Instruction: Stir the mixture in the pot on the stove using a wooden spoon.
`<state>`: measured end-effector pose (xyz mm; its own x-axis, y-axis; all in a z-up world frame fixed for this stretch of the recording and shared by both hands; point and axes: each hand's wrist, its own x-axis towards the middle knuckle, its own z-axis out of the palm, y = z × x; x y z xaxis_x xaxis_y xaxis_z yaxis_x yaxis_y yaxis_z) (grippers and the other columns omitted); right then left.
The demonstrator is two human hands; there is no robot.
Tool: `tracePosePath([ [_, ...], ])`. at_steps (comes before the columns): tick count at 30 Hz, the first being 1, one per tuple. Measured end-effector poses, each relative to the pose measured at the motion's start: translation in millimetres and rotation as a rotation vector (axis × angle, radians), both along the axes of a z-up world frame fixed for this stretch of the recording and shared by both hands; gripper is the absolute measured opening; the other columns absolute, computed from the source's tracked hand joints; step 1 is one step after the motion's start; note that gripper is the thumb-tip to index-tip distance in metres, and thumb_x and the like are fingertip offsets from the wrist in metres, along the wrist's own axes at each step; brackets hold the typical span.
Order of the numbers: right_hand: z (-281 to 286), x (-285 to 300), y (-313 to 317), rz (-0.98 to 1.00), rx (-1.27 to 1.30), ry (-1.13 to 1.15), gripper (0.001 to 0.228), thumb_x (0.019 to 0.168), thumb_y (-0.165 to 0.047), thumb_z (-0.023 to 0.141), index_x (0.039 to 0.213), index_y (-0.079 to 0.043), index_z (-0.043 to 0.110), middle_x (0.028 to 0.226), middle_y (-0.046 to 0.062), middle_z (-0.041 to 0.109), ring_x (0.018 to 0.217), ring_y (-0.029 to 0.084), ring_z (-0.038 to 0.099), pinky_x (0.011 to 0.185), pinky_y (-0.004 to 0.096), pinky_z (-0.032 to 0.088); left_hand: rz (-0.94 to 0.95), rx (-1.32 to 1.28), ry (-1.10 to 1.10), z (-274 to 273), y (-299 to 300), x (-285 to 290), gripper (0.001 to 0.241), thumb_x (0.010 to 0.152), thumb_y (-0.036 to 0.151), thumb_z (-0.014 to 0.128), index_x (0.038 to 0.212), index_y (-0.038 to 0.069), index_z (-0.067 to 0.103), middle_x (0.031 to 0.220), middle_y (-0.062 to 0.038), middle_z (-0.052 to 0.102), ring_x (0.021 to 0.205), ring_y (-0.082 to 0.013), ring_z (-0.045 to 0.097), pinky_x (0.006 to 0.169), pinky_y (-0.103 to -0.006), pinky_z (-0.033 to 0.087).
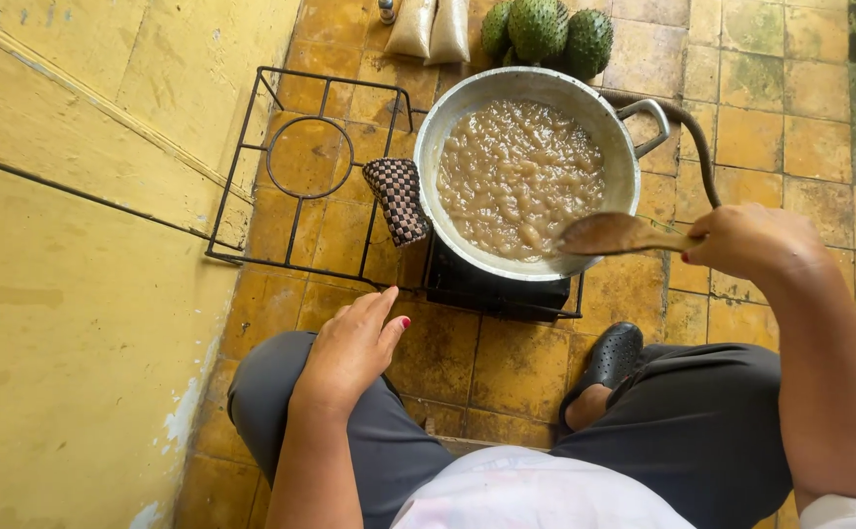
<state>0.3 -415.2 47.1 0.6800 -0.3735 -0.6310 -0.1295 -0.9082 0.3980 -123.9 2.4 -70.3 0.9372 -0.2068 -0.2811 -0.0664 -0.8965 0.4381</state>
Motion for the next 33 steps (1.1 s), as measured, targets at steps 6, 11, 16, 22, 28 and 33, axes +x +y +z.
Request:
tracePosePath([
  [6, -47, 11, -16, 0.002, 0.342, 0.111, 0.032, 0.095, -0.036, 0.065, 0.121, -0.02, 0.077, 0.112, 0.004, 0.078, 0.096, 0.02, 0.069, 0.078, 0.032, 0.049, 0.01, -0.008, 0.048, 3, -2, 5, 0.053, 0.102, 0.04, 0.05, 0.15, 0.015, 0.049, 0.145, -0.008, 0.058, 0.124, -0.0394, 0.056, 0.099, -0.0564, 0.045],
  [11, -42, 15, -22, -0.134, 0.514, -0.014, 0.037, 0.1, -0.031, 0.064, 0.135, -0.022, 0.068, 0.101, 0.009, 0.075, 0.059, 0.016, 0.042, 0.057, 0.025, 0.034, -0.007, -0.01, 0.01, 0, -6, 2, 0.053, 0.102, 0.04, 0.052, 0.149, 0.016, 0.051, 0.145, -0.008, 0.059, 0.122, -0.0392, 0.058, 0.099, -0.0551, 0.046],
  [16, -13, 13, -24, -0.241, 0.51, -0.013, 0.044, 0.097, -0.034, 0.063, 0.138, -0.021, 0.067, 0.135, 0.009, 0.07, 0.119, 0.027, 0.066, 0.104, 0.042, 0.047, 0.011, 0.014, 0.062, 6, -4, 5, 0.054, 0.103, 0.04, 0.05, 0.151, 0.016, 0.048, 0.146, -0.007, 0.057, 0.123, -0.04, 0.056, 0.099, -0.056, 0.046],
  [22, -49, 10, -17, -0.172, 0.461, 0.166, 0.043, 0.093, -0.04, 0.067, 0.133, -0.025, 0.075, 0.084, 0.01, 0.069, 0.081, 0.022, 0.062, 0.074, 0.032, 0.044, -0.003, -0.003, 0.027, 5, -3, 4, 0.053, 0.103, 0.04, 0.051, 0.149, 0.016, 0.05, 0.144, -0.007, 0.059, 0.121, -0.0397, 0.058, 0.097, -0.0557, 0.047],
  [28, -106, 17, -10, -0.102, 0.754, 0.047, 0.04, 0.099, -0.028, 0.064, 0.134, -0.009, 0.067, 0.077, 0.016, 0.066, 0.054, 0.019, 0.052, 0.059, 0.031, 0.048, -0.011, -0.033, 0.221, 36, -9, 13, 0.057, 0.109, 0.045, 0.039, 0.158, 0.016, 0.04, 0.147, -0.02, 0.053, 0.13, -0.044, 0.058, 0.105, -0.0615, 0.048],
  [33, -63, 21, -22, -0.325, 0.922, -0.057, 0.039, 0.104, -0.016, 0.054, 0.139, 0.001, 0.06, 0.067, 0.013, 0.054, 0.049, 0.017, 0.046, 0.043, 0.026, 0.038, 0.03, -0.042, 0.194, 43, -4, 9, 0.056, 0.108, 0.045, 0.042, 0.157, 0.016, 0.043, 0.145, -0.02, 0.055, 0.129, -0.0444, 0.058, 0.105, -0.0599, 0.049],
])
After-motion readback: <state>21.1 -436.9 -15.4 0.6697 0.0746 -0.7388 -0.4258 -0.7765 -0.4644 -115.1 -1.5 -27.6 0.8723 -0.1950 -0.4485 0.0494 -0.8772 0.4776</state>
